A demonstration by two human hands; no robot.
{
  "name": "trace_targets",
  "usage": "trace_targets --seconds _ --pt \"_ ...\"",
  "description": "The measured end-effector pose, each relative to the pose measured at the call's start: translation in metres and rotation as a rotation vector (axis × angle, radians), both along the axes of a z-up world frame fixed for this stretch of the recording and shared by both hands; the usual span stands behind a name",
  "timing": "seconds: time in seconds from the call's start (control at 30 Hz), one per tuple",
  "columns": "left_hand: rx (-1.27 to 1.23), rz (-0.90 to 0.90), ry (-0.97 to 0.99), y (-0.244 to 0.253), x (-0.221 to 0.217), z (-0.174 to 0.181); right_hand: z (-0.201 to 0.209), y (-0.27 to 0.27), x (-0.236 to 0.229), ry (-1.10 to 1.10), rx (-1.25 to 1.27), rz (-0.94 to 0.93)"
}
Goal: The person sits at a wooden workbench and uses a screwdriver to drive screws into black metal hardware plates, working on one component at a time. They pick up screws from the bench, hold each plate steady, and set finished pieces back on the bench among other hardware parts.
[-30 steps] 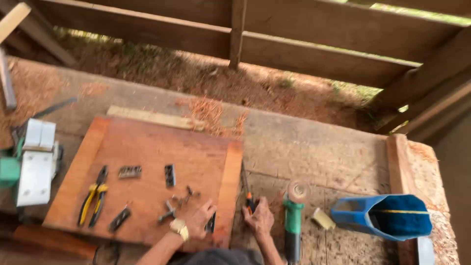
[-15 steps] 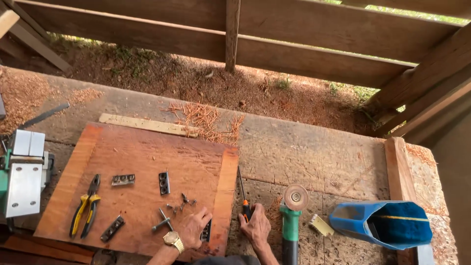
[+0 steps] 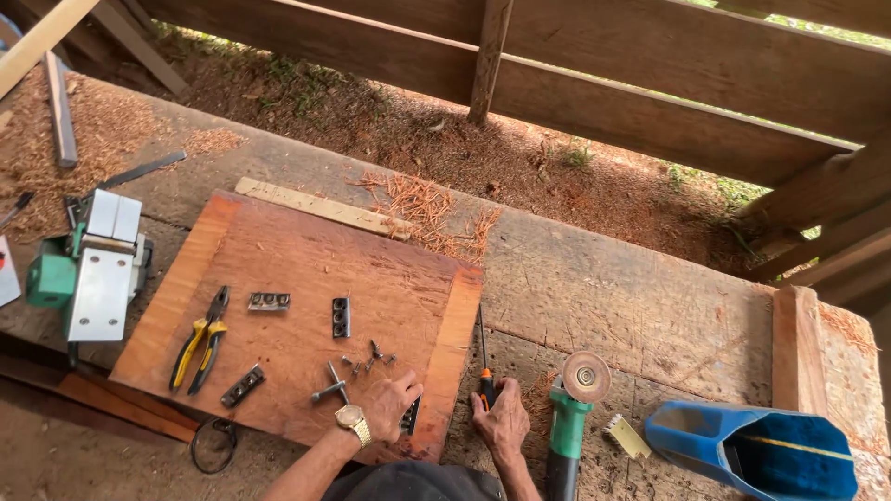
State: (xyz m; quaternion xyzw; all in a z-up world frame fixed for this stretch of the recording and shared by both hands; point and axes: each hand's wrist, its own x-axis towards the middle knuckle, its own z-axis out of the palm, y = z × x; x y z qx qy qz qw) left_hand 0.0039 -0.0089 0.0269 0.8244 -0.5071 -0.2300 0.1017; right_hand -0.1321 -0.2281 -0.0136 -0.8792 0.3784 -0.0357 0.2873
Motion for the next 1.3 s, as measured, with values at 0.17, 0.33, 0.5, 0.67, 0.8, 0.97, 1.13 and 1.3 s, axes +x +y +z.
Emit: trace_targets --seconds 0.17,0.33,0.5,0.67,0.8,0.97,1.13,1.3 --pt "0.010 0.003 -0.048 0.002 0.000 -0.008 -0.008 0.000 -0.002 0.029 -0.012 0.016" --pt "-0.028 0.000 -0.091 0.004 -0.004 0.010 -0.007 0.001 0.001 0.088 -0.019 0.013" --pt "0.089 -0.020 -0.134 0.002 -0.012 0.015 -0.007 0.001 0.000 0.124 -0.047 0.016" --pt "0.117 -0.040 -0.157 0.003 -0.012 0.032 -0.034 -0.004 -0.003 0.049 -0.110 0.024" --pt "0.060 -0.009 -0.145 0.002 -0.005 0.036 -0.012 0.000 0.007 0.067 -0.072 0.027" --pt "0.041 -0.033 -0.297 0.001 -0.022 -0.008 -0.015 -0.001 -0.004 0.033 -0.075 0.044" --pt "0.083 -0.025 -0.316 0.002 -0.021 0.022 -0.019 0.004 -0.005 0.007 -0.090 0.070" --pt "0.016 -0.009 -0.324 0.005 -0.020 -0.004 -0.025 0.000 -0.006 0.018 -0.123 0.070"
